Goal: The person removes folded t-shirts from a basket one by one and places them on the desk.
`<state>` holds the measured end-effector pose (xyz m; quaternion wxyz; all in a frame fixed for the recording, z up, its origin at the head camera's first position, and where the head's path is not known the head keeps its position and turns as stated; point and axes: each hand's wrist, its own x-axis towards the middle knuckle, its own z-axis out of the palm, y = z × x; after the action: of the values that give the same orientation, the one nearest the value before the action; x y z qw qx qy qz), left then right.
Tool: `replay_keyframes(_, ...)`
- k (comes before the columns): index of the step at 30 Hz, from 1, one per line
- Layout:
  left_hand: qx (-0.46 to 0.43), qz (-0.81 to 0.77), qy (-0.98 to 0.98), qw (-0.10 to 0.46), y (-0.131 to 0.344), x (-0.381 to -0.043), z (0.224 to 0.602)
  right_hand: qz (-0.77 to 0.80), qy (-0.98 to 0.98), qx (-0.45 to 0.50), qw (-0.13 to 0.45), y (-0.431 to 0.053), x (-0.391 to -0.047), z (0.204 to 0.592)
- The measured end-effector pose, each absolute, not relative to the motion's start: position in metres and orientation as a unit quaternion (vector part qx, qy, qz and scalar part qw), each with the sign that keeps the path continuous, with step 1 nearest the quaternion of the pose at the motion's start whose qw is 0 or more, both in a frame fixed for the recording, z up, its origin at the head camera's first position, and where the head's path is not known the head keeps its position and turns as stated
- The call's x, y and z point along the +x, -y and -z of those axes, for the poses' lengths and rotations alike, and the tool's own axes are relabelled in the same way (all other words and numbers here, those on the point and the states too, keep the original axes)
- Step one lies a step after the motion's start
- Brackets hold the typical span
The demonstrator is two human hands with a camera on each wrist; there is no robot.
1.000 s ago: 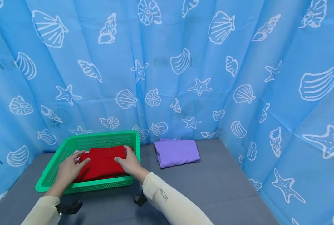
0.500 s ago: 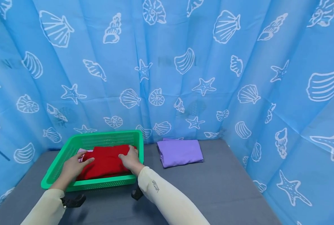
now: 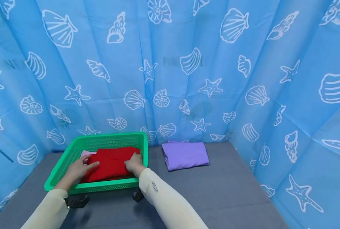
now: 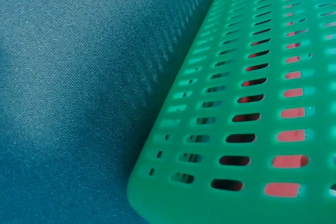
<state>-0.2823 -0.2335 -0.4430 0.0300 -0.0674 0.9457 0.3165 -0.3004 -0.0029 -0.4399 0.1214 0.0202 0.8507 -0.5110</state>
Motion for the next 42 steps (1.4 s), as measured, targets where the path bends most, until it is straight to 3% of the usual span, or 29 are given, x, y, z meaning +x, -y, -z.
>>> replay_keyframes(24,-0.053,-0.360,-0.930,0.040,0.238,-0.285,0.446,0.495,-0.864,0.046,0.085,0.006,-0.306,0.444)
replay_keyframes(42,-0.085,-0.382,-0.918,0.063,0.238,-0.283,0.443,0.582,-0.799,0.088,0.119,0.008,-0.318,0.452)
